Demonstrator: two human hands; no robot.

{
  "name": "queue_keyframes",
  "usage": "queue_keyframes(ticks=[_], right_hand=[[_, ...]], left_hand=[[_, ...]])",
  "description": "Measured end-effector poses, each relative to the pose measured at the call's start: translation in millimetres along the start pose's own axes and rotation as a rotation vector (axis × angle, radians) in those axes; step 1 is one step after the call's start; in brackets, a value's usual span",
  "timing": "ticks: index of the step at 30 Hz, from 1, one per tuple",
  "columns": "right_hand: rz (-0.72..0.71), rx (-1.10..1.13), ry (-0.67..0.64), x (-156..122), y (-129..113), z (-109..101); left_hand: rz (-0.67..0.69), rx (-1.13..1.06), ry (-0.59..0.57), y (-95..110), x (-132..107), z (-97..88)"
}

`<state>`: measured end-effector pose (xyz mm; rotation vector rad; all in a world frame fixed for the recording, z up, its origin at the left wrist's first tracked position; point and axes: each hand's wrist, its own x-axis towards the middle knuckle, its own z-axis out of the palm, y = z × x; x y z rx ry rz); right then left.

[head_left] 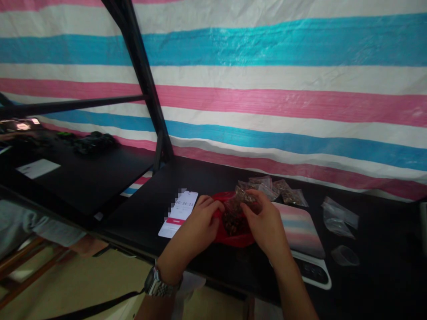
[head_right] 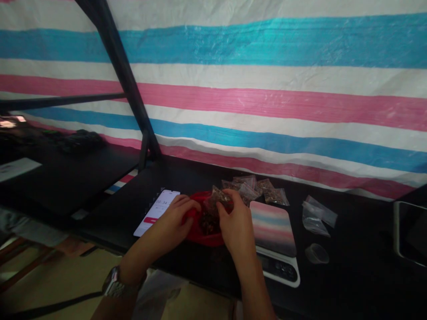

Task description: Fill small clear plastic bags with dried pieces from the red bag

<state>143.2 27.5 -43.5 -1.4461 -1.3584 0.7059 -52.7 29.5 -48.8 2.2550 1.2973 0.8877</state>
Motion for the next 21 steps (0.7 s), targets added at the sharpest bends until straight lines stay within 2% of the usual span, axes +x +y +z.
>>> queue_keyframes(ticks=[7,10,12,14,17,19,21], right_hand=[[-0.054,0.068,-0.103,-6.7,-13.4,-0.3],[-0.078,-0.014,-0.152,-10.7,-16.5,-0.7],[-0.079,-0.137,-0.238,-13.6,-16.9,-0.7],[-0.07,-0.255,-0.305,-15.7,-16.6,-1.1],[-0.097,-0.391,-0.301,-16.1,-15.6,-3.9],[-0.152,-0.474,-0.306,-15.1,-13.5,-7.2],[-0.194,-0.544,-0.328,-14.1,-9.5,-10.8]], left_hand=[[-0.026,-0.236,0.011,1.0,-0.8,-26.1],[-0.016,-0.201,0.013,-3.5,-3.0,-32.4],[-0.006,-0.145,0.032,-2.2,-4.2,-36.4],[-0.011,-0.095,0.049,4.9,-5.0,-40.7],[-0.02,-0.056,0.063,24.9,-4.9,-45.1],[-0.006,-0.071,0.092,39.8,-3.7,-43.9],[-0.022,-0.094,0.071,51.0,-1.9,-38.3]])
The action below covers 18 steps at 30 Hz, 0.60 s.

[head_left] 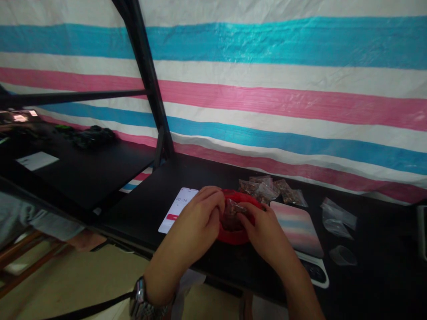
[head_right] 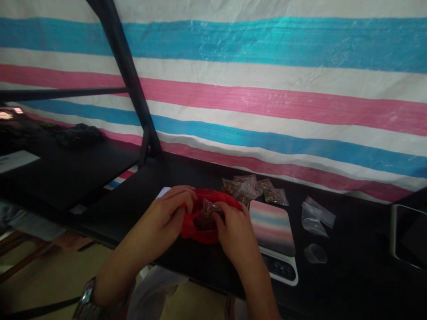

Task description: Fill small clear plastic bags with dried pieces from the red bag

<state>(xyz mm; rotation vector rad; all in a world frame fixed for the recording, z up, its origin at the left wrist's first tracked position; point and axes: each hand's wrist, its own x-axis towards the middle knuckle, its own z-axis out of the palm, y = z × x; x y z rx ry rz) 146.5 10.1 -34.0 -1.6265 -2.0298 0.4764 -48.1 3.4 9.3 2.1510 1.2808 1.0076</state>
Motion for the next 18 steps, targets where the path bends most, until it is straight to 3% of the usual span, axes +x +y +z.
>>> queue_keyframes(ticks=[5,8,13,18], right_hand=[[0.027,-0.101,-0.037,-1.9,12.2,-1.7],[0.107,-0.175,-0.009,-1.0,14.7,-6.2],[0.193,-0.212,0.106,0.2,19.1,-14.4],[0.061,-0.027,0.271,1.3,19.2,-12.3]], left_hand=[[-0.186,0.201,-0.214,-0.2,2.2,18.1],[-0.241,0.34,-0.271,-9.1,2.6,19.9],[-0.214,0.455,-0.232,-22.8,0.4,22.1],[-0.109,0.415,-0.14,-31.4,-1.8,31.6]])
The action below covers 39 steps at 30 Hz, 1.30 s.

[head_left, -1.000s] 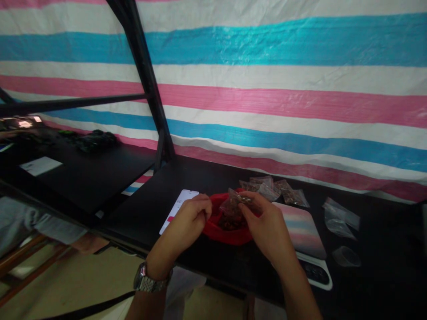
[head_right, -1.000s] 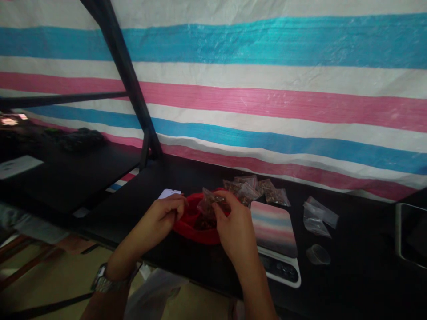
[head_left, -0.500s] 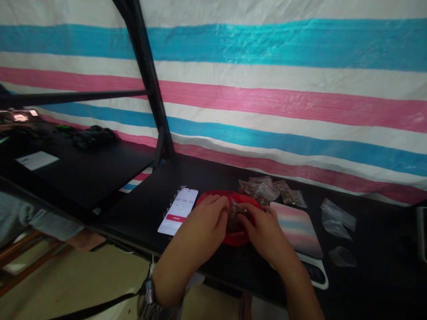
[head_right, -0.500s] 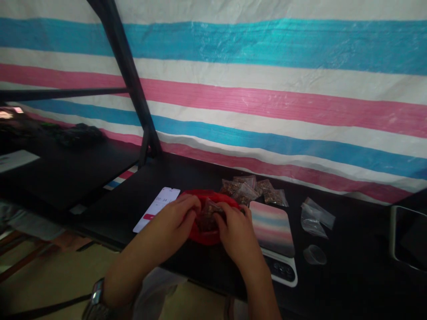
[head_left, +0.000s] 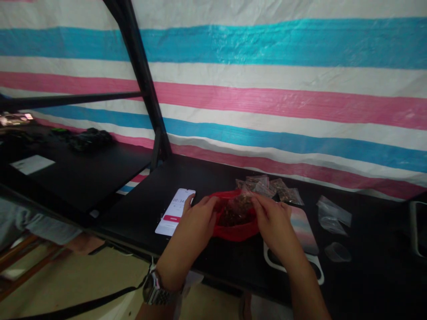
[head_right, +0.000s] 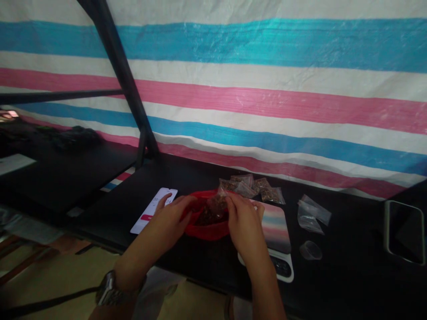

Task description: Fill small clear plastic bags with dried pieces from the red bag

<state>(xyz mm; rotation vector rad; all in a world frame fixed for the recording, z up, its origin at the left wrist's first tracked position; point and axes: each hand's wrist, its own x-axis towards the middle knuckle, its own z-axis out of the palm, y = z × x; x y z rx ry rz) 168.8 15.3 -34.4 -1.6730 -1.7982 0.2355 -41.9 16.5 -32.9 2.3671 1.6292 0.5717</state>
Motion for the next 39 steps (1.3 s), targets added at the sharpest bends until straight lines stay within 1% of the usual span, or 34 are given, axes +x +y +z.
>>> queue_keyframes(ticks=[2,4,6,9,11,15,17,18,21,24,26,29,32,36,39], right_hand=[[-0.042,0.076,0.003,0.0,-4.5,3.9],[-0.072,0.133,-0.035,-0.1,-11.0,8.0],[-0.102,0.211,-0.056,-0.2,-18.3,11.0],[-0.129,0.361,-0.022,0.5,-27.7,12.9],[-0.094,0.415,0.021,1.6,-30.8,13.1],[0.022,0.447,0.033,3.6,-29.5,12.4],[0.055,0.473,0.083,3.8,-27.8,12.6],[0.07,0.494,0.114,3.8,-27.1,13.0],[0.129,0.586,0.139,3.7,-25.8,15.8],[0.168,0.649,0.118,4.0,-25.0,18.8],[0.159,0.646,0.103,4.2,-24.9,19.1],[0.137,0.641,0.099,4.1,-26.8,16.7],[0.135,0.701,0.081,3.5,-31.1,13.6],[0.145,0.748,0.042,3.1,-35.7,12.5],[0.147,0.753,0.035,3.1,-36.7,11.7]], left_hand=[[-0.005,-0.033,0.051,1.1,1.6,3.3],[-0.022,-0.098,0.098,3.2,4.0,5.3],[-0.025,-0.183,0.12,5.3,6.8,5.9],[-0.017,-0.295,0.126,7.2,10.9,3.8],[-0.035,-0.378,0.134,7.4,13.1,1.1],[-0.087,-0.614,0.214,7.0,14.1,-2.2],[-0.09,-0.7,0.227,6.7,13.0,-2.1],[-0.086,-0.719,0.215,6.4,12.5,-1.7],[-0.092,-0.677,0.163,4.4,12.4,0.0],[-0.127,-0.574,0.161,2.4,13.7,1.0],[-0.133,-0.552,0.171,2.2,13.8,0.2],[-0.12,-0.576,0.19,3.0,12.2,-2.9],[-0.112,-0.605,0.211,2.8,10.2,-5.9],[-0.084,-0.611,0.134,-0.7,8.9,-6.5],[-0.081,-0.57,0.117,-3.0,8.0,-6.3]])
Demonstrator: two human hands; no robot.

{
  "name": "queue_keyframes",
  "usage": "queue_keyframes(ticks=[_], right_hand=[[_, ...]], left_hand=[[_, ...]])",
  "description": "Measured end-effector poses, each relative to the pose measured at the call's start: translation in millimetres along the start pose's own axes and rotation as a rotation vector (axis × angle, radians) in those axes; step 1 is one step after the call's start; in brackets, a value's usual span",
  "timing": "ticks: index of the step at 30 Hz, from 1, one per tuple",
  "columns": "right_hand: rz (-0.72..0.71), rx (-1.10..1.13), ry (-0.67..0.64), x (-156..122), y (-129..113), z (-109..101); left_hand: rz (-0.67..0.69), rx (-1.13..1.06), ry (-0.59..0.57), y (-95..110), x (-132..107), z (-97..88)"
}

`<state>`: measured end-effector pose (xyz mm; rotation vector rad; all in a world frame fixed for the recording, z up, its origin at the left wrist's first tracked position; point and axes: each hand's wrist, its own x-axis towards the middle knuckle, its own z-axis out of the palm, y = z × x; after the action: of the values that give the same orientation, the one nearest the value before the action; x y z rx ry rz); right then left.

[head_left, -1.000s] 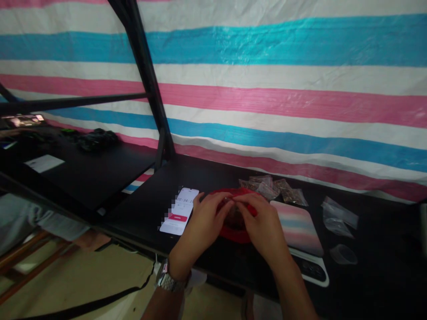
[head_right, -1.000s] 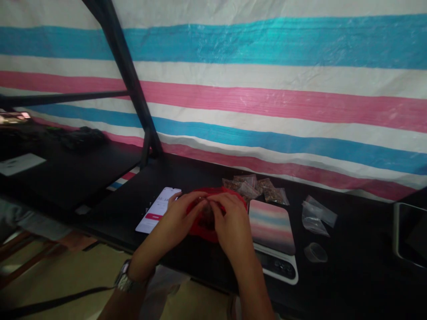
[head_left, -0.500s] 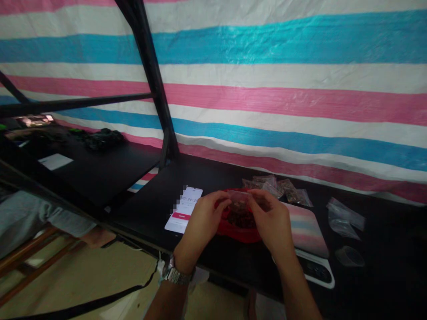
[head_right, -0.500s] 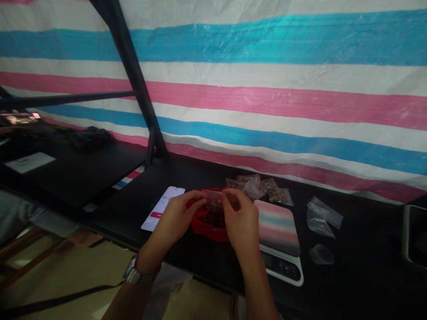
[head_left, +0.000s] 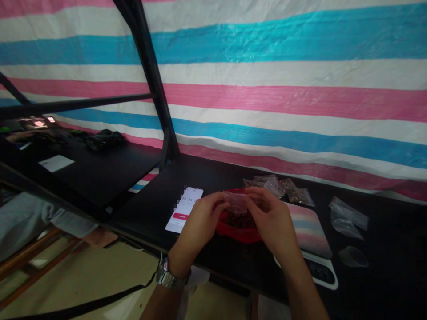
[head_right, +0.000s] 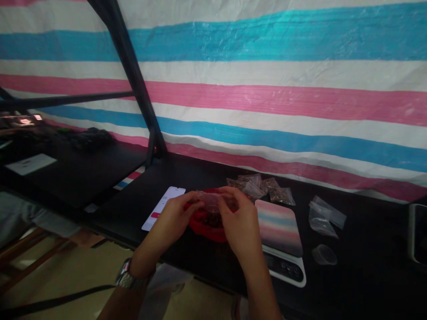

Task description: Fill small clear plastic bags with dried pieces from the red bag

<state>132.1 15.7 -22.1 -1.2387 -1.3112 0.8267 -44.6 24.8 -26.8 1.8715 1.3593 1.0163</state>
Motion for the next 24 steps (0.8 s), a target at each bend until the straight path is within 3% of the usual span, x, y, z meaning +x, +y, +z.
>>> queue_keyframes(ticks=[8,19,22,24], right_hand=[[-0.01,0.02,0.047,-1.8,-8.4,-2.7],[0.0,0.038,0.127,3.6,-0.7,-15.2],[-0.016,0.047,0.216,7.7,-1.0,-24.7],[-0.026,0.03,0.297,12.2,-1.2,-44.4]], left_hand=[[-0.014,0.053,0.005,-1.3,-1.4,-2.3],[-0.009,0.086,-0.005,0.0,-1.6,-1.0],[0.014,0.114,0.071,-2.1,-0.2,-0.3],[0.044,0.108,0.15,-5.2,0.6,-2.5]])
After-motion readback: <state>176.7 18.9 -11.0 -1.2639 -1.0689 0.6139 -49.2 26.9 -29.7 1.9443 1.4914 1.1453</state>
